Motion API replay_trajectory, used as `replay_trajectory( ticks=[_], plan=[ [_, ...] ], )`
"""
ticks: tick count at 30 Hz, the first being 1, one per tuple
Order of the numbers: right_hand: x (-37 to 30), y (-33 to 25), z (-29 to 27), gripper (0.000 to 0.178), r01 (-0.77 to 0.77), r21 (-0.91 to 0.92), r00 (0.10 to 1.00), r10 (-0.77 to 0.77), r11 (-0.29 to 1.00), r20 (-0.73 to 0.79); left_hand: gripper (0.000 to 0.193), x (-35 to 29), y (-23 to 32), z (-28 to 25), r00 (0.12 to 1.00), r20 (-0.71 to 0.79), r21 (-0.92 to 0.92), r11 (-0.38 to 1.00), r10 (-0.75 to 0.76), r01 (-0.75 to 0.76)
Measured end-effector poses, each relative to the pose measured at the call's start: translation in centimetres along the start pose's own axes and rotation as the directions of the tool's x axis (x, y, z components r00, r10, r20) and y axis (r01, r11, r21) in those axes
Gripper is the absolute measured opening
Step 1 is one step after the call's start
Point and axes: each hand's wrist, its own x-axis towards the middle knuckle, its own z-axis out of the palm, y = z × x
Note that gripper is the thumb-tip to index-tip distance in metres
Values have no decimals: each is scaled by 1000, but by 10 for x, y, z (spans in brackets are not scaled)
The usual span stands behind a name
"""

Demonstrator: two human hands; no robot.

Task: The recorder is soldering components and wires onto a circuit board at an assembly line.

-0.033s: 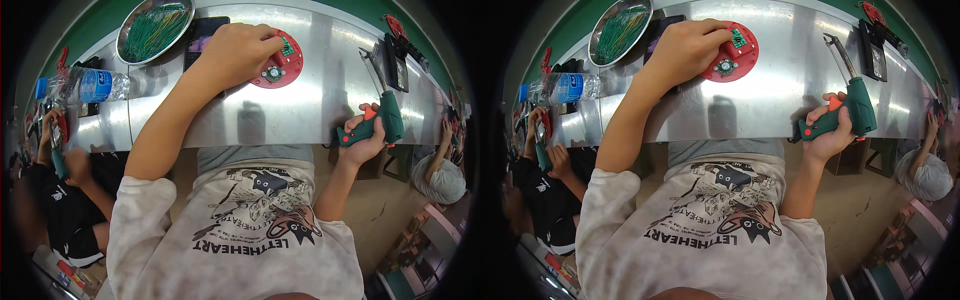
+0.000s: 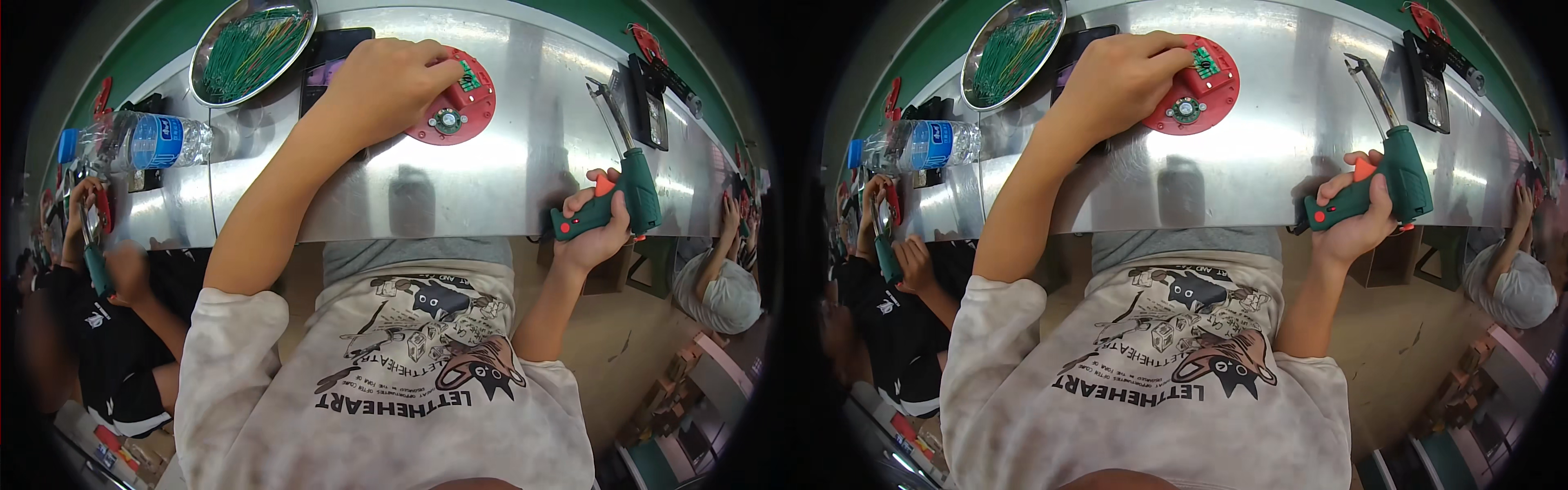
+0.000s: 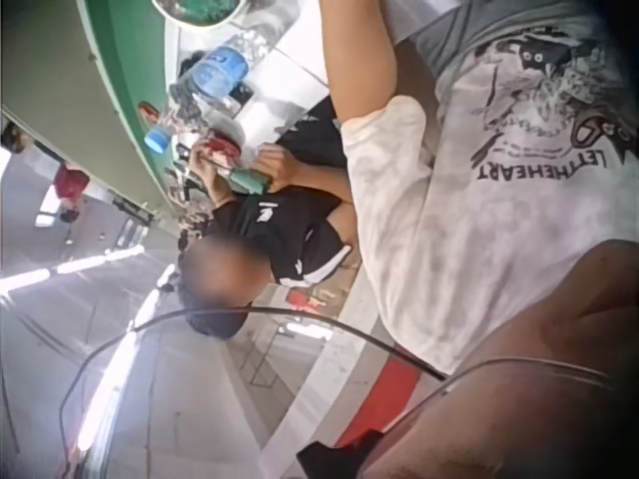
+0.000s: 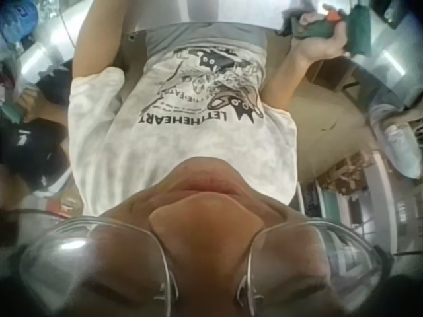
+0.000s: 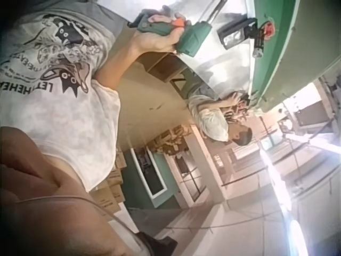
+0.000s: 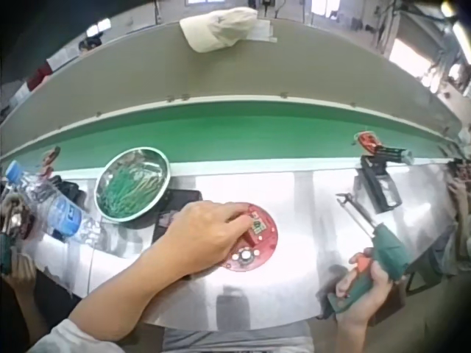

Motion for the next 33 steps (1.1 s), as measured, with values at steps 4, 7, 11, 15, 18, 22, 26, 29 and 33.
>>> replay_trajectory(
  ticks=[4, 7, 11, 15, 18, 22, 26, 29, 33],
  plan=[
    [0, -1, 2, 36, 6, 21, 1000, -6, 1000, 15, 16, 0, -7, 0, 1000, 26, 33, 999, 0, -1],
    [0, 1, -1, 35, -22, 33, 1000, 22, 999, 3, 12, -1, -7, 0, 999, -10, 38, 998, 49, -49],
    [-1, 0, -4, 35, -11, 33, 1000, 11, 999, 6, 9, 1, -2, -1, 994, -51, -14, 995, 99, -99],
    [-2, -2, -4, 34, 0, 62, 1000, 0, 998, 5, 10, 3, 0, -3, 993, -44, 9, 993, 114, -114],
    [-2, -3, -5, 34, 8, 76, 1000, -8, 997, 2, 11, 5, 4, -2, 992, -58, 28, 994, 109, -107],
    [-2, -3, -7, 33, 11, 85, 1000, -11, 996, 3, 13, 6, 6, 1, 991, -100, 51, 996, 84, -79],
    [-2, -1, -8, 34, 9, 108, 1000, -10, 994, 7, 12, 7, 13, 0, 990, -139, -39, 999, -24, 19],
    [-2, -3, -10, 34, 28, 105, 1000, -29, 994, 9, 10, 9, 16, -2, 993, -116, -64, 997, -38, 31],
    [-2, -4, -17, 37, 20, 126, 999, -23, 992, 23, 12, 14, 18, 3, 969, -238, -184, 983, -58, 14]
  ],
)
